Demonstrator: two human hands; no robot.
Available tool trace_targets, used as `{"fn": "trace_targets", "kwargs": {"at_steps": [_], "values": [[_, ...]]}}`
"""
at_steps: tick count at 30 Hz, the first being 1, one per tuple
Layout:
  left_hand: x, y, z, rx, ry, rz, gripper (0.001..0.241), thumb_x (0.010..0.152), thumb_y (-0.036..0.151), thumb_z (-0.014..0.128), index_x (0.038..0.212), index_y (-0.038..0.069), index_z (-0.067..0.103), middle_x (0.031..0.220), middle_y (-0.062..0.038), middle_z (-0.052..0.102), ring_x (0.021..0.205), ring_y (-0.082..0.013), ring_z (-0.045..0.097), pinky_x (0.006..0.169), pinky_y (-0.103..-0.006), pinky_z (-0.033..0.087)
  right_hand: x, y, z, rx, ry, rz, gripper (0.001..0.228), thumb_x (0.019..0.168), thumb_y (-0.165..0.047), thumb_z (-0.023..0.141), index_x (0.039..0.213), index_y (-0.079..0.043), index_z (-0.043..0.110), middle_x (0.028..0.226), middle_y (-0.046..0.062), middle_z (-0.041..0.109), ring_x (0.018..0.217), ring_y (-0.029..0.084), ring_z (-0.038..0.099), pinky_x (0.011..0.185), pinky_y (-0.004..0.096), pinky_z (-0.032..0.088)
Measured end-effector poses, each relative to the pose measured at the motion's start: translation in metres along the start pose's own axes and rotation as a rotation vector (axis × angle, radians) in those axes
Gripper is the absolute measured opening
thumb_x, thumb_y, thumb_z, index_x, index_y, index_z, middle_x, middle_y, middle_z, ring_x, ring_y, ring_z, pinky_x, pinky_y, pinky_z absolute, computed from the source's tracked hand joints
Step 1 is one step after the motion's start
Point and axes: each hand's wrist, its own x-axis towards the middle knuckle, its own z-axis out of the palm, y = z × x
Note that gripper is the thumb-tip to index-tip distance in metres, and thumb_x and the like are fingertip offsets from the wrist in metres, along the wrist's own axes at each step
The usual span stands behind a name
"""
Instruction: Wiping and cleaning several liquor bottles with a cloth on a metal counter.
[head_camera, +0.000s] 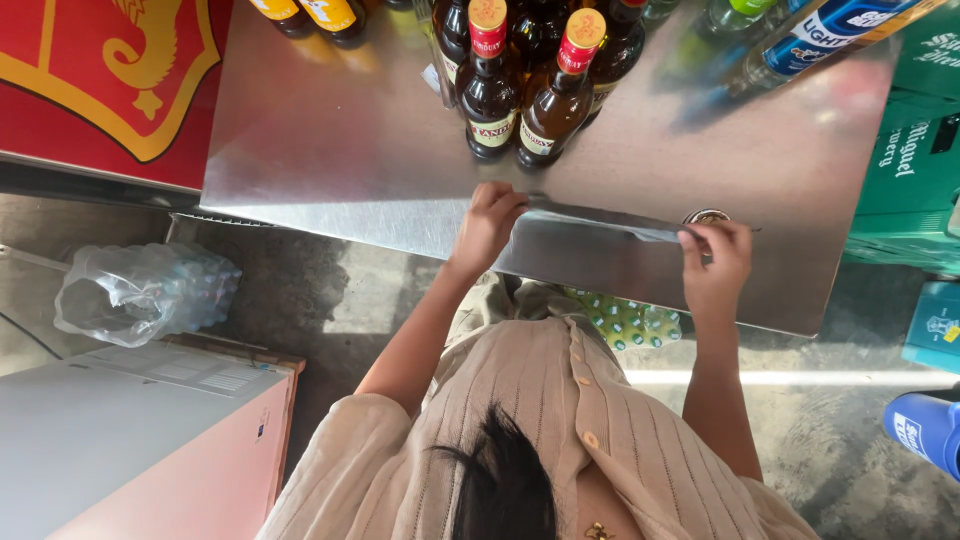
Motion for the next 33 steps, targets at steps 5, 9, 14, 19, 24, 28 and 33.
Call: {"fn": "trace_targets", "kwargs": {"at_steps": [5,9,14,19,24,28,33], "values": [[0.037,0.028,-0.029,-0.211,-0.015,-0.046,0.019,0.1,0.02,0.066,0.111,0.005,0.067,0.11,-0.012,0.069,0.1,-0.0264,0.067,0.087,-0.0369,0.054,0.016,-0.016,-0.013,0.285,-0.024,0.033,0.014,0.109,-0.012,0.065,0.116,0.0,0.061,0.126,0.011,0.065,0.104,0.014,0.063,0.089,0.025,0.052],[0.044,0.029,-0.033,-0.393,-0.192,-0.358,0.024,0.107,0.025,0.06,0.118,0.004,0.065,0.085,-0.014,0.065,0.074,-0.0244,0.059,0.073,-0.0341,0.052,0.009,0.025,-0.008,0.458,-0.015,0.134,0.018,0.116,-0.018,0.062,0.122,-0.003,0.056,0.103,-0.002,0.055,0.088,0.006,0.046,0.078,0.022,0.042],[0.044,0.013,-0.018,-0.414,-0.097,-0.249,0.021,0.104,0.021,0.066,0.114,0.003,0.068,0.092,-0.014,0.072,0.081,-0.0232,0.067,0.076,-0.0349,0.055,0.016,0.032,0.008,0.306,-0.012,0.186,0.016,0.114,-0.017,0.062,0.117,-0.002,0.058,0.096,-0.002,0.055,0.084,0.005,0.047,0.075,0.022,0.042],[0.041,0.019,0.013,-0.23,0.019,-0.309,0.021,0.098,0.022,0.069,0.111,0.005,0.069,0.091,-0.014,0.077,0.083,-0.0241,0.077,0.073,-0.0351,0.059,0.013,0.028,0.028,0.286,0.001,0.262,0.018,0.112,-0.018,0.065,0.112,-0.002,0.059,0.087,-0.002,0.054,0.076,0.006,0.045,0.067,0.023,0.04],[0.045,0.095,0.022,-0.314,-0.021,-0.321,0.024,0.099,0.024,0.068,0.114,0.006,0.067,0.105,-0.016,0.076,0.091,-0.0274,0.078,0.073,-0.0354,0.063,0.007,-0.029,0.048,0.57,-0.089,0.393,0.017,0.108,-0.02,0.063,0.116,-0.005,0.058,0.092,-0.002,0.057,0.077,0.005,0.054,0.066,0.024,0.054],[0.051,0.13,0.012,-0.358,-0.086,-0.212,0.04,0.087,0.026,0.079,0.116,0.002,0.066,0.11,-0.018,0.072,0.095,-0.0303,0.075,0.079,-0.0388,0.06,0.004,-0.051,0.053,0.743,-0.157,0.426,0.017,0.108,-0.015,0.058,0.121,-0.006,0.062,0.106,0.003,0.066,0.091,0.008,0.065,0.076,0.025,0.06],[0.048,0.129,0.018,-0.137,-0.189,0.117,0.04,0.088,0.013,0.072,0.127,0.005,0.063,0.125,-0.013,0.068,0.118,-0.033,0.065,0.099,-0.0401,0.054,-0.02,0.011,0.083,1.414,-0.076,0.482,0.023,0.114,-0.007,0.054,0.136,-0.007,0.062,0.121,0.009,0.066,0.099,0.016,0.063,0.085,0.032,0.057]]}}
